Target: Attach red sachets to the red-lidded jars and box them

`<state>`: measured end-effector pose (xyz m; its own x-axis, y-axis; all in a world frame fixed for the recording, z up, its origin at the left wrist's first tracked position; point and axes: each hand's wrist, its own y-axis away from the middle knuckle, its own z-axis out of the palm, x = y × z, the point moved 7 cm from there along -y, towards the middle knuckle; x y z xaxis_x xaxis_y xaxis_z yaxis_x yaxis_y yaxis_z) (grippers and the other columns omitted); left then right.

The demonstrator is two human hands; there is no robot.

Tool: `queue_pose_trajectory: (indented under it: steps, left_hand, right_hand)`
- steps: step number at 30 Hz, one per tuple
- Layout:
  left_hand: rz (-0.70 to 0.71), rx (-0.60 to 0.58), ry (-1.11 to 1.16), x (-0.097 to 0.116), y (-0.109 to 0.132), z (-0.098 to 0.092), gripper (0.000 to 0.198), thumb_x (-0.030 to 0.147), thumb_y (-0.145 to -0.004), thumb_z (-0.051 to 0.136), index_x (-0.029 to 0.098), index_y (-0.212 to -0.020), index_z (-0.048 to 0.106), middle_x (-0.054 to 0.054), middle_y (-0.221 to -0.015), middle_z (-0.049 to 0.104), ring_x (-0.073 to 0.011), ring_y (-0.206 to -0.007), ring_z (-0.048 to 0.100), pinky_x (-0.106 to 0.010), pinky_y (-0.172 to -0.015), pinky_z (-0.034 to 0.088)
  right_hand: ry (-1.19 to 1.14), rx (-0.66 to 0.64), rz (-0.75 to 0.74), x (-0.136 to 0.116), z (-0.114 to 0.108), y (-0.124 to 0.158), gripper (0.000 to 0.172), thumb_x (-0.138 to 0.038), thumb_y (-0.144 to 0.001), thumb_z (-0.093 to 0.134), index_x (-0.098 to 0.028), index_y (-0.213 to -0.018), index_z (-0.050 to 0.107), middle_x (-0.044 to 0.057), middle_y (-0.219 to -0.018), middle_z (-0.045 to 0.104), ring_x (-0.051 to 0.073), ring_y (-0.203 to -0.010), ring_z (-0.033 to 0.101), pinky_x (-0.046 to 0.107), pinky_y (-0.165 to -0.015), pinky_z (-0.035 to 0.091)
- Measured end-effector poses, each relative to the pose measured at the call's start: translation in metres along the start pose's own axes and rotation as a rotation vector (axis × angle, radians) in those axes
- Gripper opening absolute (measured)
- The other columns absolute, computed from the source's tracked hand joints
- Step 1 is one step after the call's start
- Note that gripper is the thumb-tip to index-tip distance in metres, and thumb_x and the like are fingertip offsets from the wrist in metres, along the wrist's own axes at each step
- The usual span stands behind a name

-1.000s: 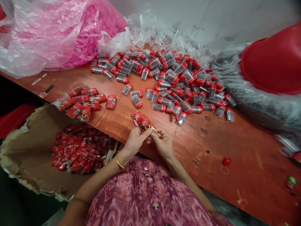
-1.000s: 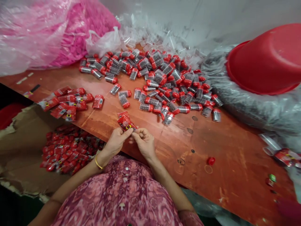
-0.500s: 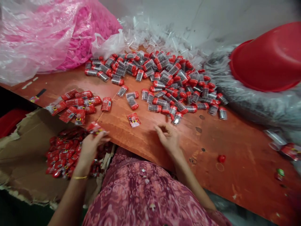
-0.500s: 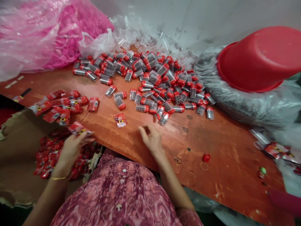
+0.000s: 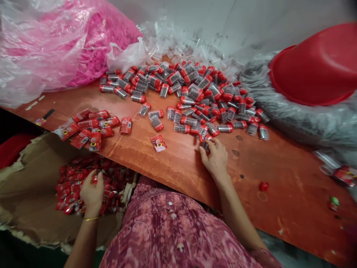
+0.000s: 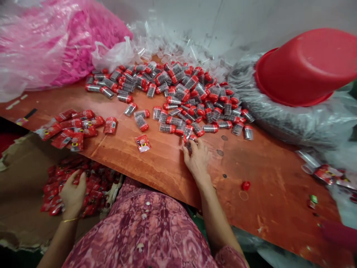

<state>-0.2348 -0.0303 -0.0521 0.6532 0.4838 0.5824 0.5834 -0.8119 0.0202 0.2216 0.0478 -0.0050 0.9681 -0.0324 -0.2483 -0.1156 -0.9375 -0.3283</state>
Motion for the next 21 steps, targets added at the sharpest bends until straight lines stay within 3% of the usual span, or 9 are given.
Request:
queue_pose_trajectory:
  steps: [2,4,7,10,14,18,21]
  left_hand:
    - [0.216,0.118,0.053,0.058,0.004,-0.001,0.031,0.040,-0.080,0.051,0.018,-0.098,0.064,-0.010,-0.091,0.069,-0.0253,-0.093,0.062,-0.038,-0.086,0.044]
    - [0.382,0.171,0.099,0.106,0.009,0.001,0.025,0.035,-0.079,0.055,0.018,-0.093,0.066,-0.011,-0.100,0.069,-0.0250,-0.100,0.061,-0.038,-0.092,0.041]
    - [0.587,0.152,0.162,0.153,0.022,0.009,0.019,0.028,-0.080,0.055,0.019,-0.092,0.066,-0.010,-0.106,0.069,-0.0244,-0.108,0.059,-0.042,-0.102,0.035]
    - [0.748,-0.003,0.243,0.183,0.042,0.030,0.022,0.026,-0.081,0.055,0.020,-0.100,0.065,-0.010,-0.109,0.069,-0.0233,-0.110,0.059,-0.040,-0.102,0.038]
    - [0.829,-0.283,0.343,0.219,0.067,0.067,0.039,0.029,-0.082,0.054,0.020,-0.120,0.056,-0.012,-0.125,0.060,-0.0234,-0.120,0.052,-0.038,-0.103,0.038]
    - [0.878,-0.455,0.482,0.259,0.079,0.088,0.062,0.040,-0.074,0.064,0.016,-0.129,0.047,-0.016,-0.137,0.049,-0.0272,-0.130,0.041,-0.041,-0.107,0.033]
    - [0.892,-0.701,0.533,0.275,0.089,0.102,0.039,0.040,-0.080,0.057,0.018,-0.112,0.060,-0.013,-0.117,0.064,-0.0257,-0.112,0.057,-0.038,-0.096,0.042]
  right_hand:
    - [0.024,0.033,0.021,-0.002,-0.004,-0.004,0.042,-0.042,-0.083,0.049,-0.016,-0.115,0.056,0.017,-0.115,0.056,0.029,-0.100,0.052,0.039,-0.079,0.039]
    - [0.066,0.026,0.024,-0.005,-0.002,-0.014,0.048,-0.045,-0.081,0.051,-0.014,-0.118,0.055,0.017,-0.110,0.060,0.030,-0.097,0.052,0.040,-0.078,0.037]
    - [0.068,-0.040,-0.001,-0.013,0.006,-0.033,0.038,-0.038,-0.083,0.050,-0.013,-0.109,0.061,0.016,-0.097,0.066,0.029,-0.090,0.054,0.039,-0.077,0.036]
    - [-0.068,-0.005,0.046,-0.012,0.005,-0.044,0.027,-0.028,-0.084,0.046,-0.015,-0.095,0.066,0.014,-0.090,0.068,0.025,-0.084,0.057,0.037,-0.076,0.038]
    - [-0.521,0.105,0.203,-0.005,-0.018,-0.036,0.024,-0.032,-0.079,0.050,-0.016,-0.083,0.068,0.008,-0.077,0.068,0.019,-0.070,0.059,0.032,-0.067,0.043]
    - [-0.934,-0.082,0.293,-0.019,-0.031,-0.018,0.016,-0.032,-0.070,0.059,-0.018,-0.067,0.066,-0.001,-0.055,0.059,0.012,-0.051,0.050,0.025,-0.052,0.040]
    - [-1.066,-0.216,0.321,-0.033,-0.034,-0.007,0.016,-0.031,-0.067,0.060,-0.018,-0.059,0.063,-0.003,-0.050,0.056,0.009,-0.045,0.045,0.022,-0.046,0.036]
